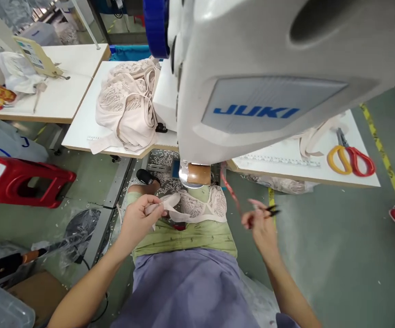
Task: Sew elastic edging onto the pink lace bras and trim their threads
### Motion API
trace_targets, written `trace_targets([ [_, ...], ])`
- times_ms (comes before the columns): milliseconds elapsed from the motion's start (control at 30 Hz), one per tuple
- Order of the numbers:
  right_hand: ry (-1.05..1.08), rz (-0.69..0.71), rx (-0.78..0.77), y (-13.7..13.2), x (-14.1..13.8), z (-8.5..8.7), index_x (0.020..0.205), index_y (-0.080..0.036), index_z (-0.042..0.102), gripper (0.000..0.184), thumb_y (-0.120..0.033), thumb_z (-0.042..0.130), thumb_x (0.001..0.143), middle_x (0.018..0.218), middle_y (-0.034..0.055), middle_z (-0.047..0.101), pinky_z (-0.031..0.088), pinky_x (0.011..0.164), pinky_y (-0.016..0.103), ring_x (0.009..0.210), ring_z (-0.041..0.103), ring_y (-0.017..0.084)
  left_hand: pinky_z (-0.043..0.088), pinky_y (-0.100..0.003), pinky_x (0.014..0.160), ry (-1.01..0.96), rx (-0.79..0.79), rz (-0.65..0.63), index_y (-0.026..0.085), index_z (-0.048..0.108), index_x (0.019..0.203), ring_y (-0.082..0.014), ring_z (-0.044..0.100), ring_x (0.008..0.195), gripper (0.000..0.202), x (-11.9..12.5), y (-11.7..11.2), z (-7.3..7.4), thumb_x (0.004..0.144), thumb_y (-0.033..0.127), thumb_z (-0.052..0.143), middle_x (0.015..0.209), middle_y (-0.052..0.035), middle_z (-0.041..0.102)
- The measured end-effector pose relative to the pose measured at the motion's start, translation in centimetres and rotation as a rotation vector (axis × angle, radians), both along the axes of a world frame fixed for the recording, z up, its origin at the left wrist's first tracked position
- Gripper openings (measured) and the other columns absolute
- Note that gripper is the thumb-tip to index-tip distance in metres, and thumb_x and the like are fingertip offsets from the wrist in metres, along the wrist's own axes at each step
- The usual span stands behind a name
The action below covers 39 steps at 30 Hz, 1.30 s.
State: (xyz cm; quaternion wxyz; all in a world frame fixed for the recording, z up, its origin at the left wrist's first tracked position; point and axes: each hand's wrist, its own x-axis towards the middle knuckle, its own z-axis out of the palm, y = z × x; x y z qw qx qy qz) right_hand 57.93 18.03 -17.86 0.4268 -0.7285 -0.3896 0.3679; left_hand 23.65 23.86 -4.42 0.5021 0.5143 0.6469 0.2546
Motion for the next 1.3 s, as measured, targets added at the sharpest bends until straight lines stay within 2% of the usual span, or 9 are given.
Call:
trace_targets([
  [67,0.115,0.326,-0.035,0.0,-4.1,3.1,0.115,-0.019,0.060,0.052,-0.058,0.029,0.100,0.072,0.0054,0.066,0.049,0.055,0.033,0.058,0.061,0.020,0.051,-0.023,0.047,0.020,0.004,0.005,0.020,0.063,0.093,-0.0217,0.073,0.072,0.027,0.1,0.0,0.0,0.083,0.044,0.067,0.079,-0.0040,0.077],
  [100,0.074,0.414,0.010,0.1,-6.0,4.7,0.113,-0.021,0.062,0.046,-0.055,0.033,0.101,0.085,0.0086,0.068,0.052,0.064,0.034,0.070,0.065,0.021,0.052,-0.023,0.049,0.027,0.012,-0.001,0.020,0.063,0.093,-0.0217,0.073,0.074,0.026,0.2,-0.1,0.0,0.083,0.043,0.067,0.079,-0.0038,0.077],
  [167,-0.036,0.515,0.146,0.5,-9.4,7.2,0.121,-0.022,0.060,0.038,-0.047,0.040,0.100,0.103,0.0123,0.066,0.053,0.075,0.037,0.090,0.066,0.024,0.055,-0.024,0.055,0.034,0.035,-0.021,0.021,0.063,0.094,-0.0217,0.074,0.078,0.023,0.3,-0.2,-0.2,0.085,0.042,0.066,0.081,-0.0033,0.077],
  [267,-0.001,0.598,0.247,1.1,-12.8,9.2,0.127,-0.022,0.050,0.031,-0.038,0.039,0.102,0.095,0.0087,0.066,0.052,0.074,0.034,0.086,0.066,0.021,0.055,-0.025,0.059,0.067,0.099,-0.042,0.021,0.063,0.095,-0.0206,0.074,0.076,0.020,0.5,-0.4,-0.4,0.087,0.040,0.064,0.081,-0.0025,0.077],
  [367,-0.011,0.672,0.239,1.6,-14.6,9.5,0.102,-0.021,0.052,0.022,-0.035,0.035,0.104,0.078,0.0027,0.065,0.046,0.065,0.029,0.069,0.062,0.017,0.055,-0.025,0.063,0.134,0.183,-0.045,0.021,0.064,0.095,-0.0196,0.074,0.076,0.018,0.8,-0.5,-0.4,0.087,0.037,0.064,0.081,-0.0017,0.077],
  [433,-0.157,0.686,0.249,1.9,-15.3,9.5,0.085,-0.021,0.050,0.027,-0.033,0.035,0.103,0.074,0.0027,0.063,0.039,0.060,0.028,0.064,0.058,0.017,0.055,-0.025,0.066,0.151,0.211,-0.041,0.021,0.065,0.094,-0.0195,0.074,0.077,0.017,1.1,-0.5,-0.2,0.087,0.036,0.063,0.082,-0.0017,0.076],
  [500,-0.277,0.684,0.245,2.2,-15.7,9.5,0.078,-0.021,0.050,0.030,-0.032,0.036,0.102,0.070,0.0027,0.062,0.033,0.056,0.028,0.061,0.056,0.016,0.055,-0.025,0.065,0.158,0.217,-0.035,0.021,0.065,0.093,-0.0197,0.074,0.076,0.017,1.3,-0.5,0.0,0.086,0.036,0.063,0.081,-0.0015,0.076],
  [700,-0.285,0.685,0.168,2.7,-15.9,10.1,0.105,-0.021,0.062,0.023,-0.029,0.042,0.098,0.069,0.0010,0.067,0.030,0.053,0.027,0.055,0.058,0.017,0.054,-0.025,0.065,0.193,0.236,-0.024,0.022,0.065,0.093,-0.0192,0.074,0.076,0.017,1.5,-0.4,0.0,0.085,0.037,0.063,0.081,-0.0011,0.076],
  [1300,-0.360,0.748,0.017,3.4,-15.6,9.9,0.096,-0.022,0.065,0.019,-0.027,0.046,0.095,0.068,0.0003,0.066,0.022,0.050,0.026,0.055,0.055,0.016,0.050,-0.024,0.064,0.271,0.231,-0.094,0.022,0.067,0.091,-0.0181,0.071,0.075,0.015,1.7,-0.9,-1.1,0.089,0.034,0.058,0.082,-0.0015,0.075],
])
